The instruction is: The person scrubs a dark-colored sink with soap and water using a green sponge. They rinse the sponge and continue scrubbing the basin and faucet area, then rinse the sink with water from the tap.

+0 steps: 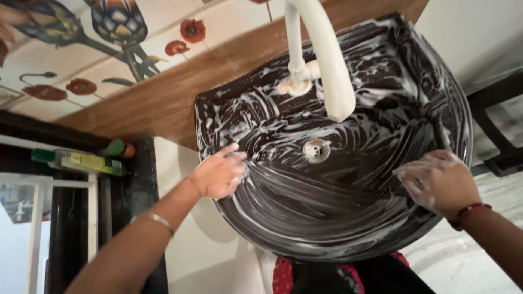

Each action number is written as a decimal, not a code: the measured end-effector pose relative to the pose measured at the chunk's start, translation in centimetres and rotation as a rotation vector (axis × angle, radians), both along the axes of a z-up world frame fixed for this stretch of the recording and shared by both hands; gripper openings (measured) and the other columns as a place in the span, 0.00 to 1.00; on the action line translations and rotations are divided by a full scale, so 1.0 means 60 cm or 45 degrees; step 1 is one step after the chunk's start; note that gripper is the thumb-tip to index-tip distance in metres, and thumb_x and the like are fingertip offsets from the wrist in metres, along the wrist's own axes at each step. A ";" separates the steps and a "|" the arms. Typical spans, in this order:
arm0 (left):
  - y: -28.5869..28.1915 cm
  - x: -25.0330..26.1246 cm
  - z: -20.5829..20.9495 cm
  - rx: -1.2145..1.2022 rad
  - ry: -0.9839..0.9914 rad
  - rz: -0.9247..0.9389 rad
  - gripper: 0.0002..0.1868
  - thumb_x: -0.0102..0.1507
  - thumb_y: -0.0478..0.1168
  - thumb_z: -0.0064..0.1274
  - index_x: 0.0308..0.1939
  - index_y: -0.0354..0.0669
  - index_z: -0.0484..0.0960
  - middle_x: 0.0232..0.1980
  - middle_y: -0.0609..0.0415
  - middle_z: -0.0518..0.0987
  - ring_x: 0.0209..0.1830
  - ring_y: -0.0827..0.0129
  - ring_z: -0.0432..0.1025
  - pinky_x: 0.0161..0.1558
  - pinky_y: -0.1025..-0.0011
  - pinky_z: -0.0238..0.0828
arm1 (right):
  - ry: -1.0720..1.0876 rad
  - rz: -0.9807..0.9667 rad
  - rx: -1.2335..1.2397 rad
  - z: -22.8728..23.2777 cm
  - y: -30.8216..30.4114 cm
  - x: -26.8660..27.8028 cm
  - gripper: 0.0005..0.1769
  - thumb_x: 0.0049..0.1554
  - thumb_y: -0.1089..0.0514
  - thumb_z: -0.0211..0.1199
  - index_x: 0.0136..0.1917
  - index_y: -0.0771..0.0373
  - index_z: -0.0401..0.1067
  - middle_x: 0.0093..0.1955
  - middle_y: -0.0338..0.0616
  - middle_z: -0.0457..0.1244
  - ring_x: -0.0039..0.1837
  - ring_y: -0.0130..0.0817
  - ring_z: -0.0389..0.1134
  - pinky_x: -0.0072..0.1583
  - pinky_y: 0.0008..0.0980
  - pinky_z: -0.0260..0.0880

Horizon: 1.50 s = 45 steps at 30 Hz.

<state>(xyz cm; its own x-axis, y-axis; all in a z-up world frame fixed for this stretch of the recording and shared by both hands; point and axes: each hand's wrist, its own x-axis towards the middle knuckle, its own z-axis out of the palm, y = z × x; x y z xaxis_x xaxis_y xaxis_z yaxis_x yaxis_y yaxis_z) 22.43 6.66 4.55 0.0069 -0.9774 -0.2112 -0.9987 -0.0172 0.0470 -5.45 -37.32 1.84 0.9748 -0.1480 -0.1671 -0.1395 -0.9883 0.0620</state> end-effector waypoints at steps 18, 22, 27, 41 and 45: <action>-0.228 0.045 -0.100 -0.312 -0.360 1.158 0.34 0.71 0.52 0.34 0.76 0.33 0.56 0.80 0.43 0.54 0.79 0.51 0.49 0.74 0.55 0.43 | -0.348 -0.253 0.141 0.007 0.050 0.020 0.12 0.54 0.47 0.60 0.44 0.49 0.81 0.45 0.36 0.73 0.51 0.36 0.73 0.67 0.39 0.67; -0.198 0.027 -0.083 -0.387 -0.187 1.003 0.35 0.69 0.52 0.37 0.76 0.35 0.58 0.80 0.46 0.57 0.80 0.53 0.50 0.76 0.59 0.44 | -0.470 -0.268 0.230 -0.008 0.038 0.017 0.11 0.54 0.46 0.63 0.44 0.50 0.82 0.45 0.36 0.73 0.51 0.38 0.73 0.66 0.38 0.68; -0.177 0.065 -0.069 -0.372 -0.356 1.515 0.37 0.69 0.55 0.38 0.73 0.29 0.58 0.78 0.39 0.57 0.79 0.51 0.51 0.75 0.58 0.42 | -0.366 -0.475 0.227 -0.029 0.027 0.011 0.12 0.54 0.43 0.62 0.45 0.48 0.82 0.49 0.31 0.74 0.58 0.37 0.72 0.66 0.35 0.70; -0.300 0.013 -0.079 -1.035 0.998 1.367 0.37 0.73 0.49 0.32 0.82 0.36 0.45 0.84 0.38 0.42 0.83 0.52 0.37 0.79 0.58 0.31 | -0.260 -0.234 0.528 -0.014 0.101 0.124 0.16 0.56 0.47 0.59 0.54 0.50 0.79 0.55 0.32 0.72 0.59 0.35 0.72 0.62 0.37 0.72; -0.192 0.065 -0.089 -1.539 1.679 1.392 0.33 0.73 0.51 0.28 0.81 0.45 0.49 0.84 0.52 0.52 0.84 0.65 0.46 0.78 0.63 0.37 | -0.152 -0.102 0.797 0.010 0.231 0.271 0.21 0.57 0.50 0.56 0.63 0.47 0.76 0.63 0.30 0.67 0.57 0.35 0.72 0.60 0.33 0.74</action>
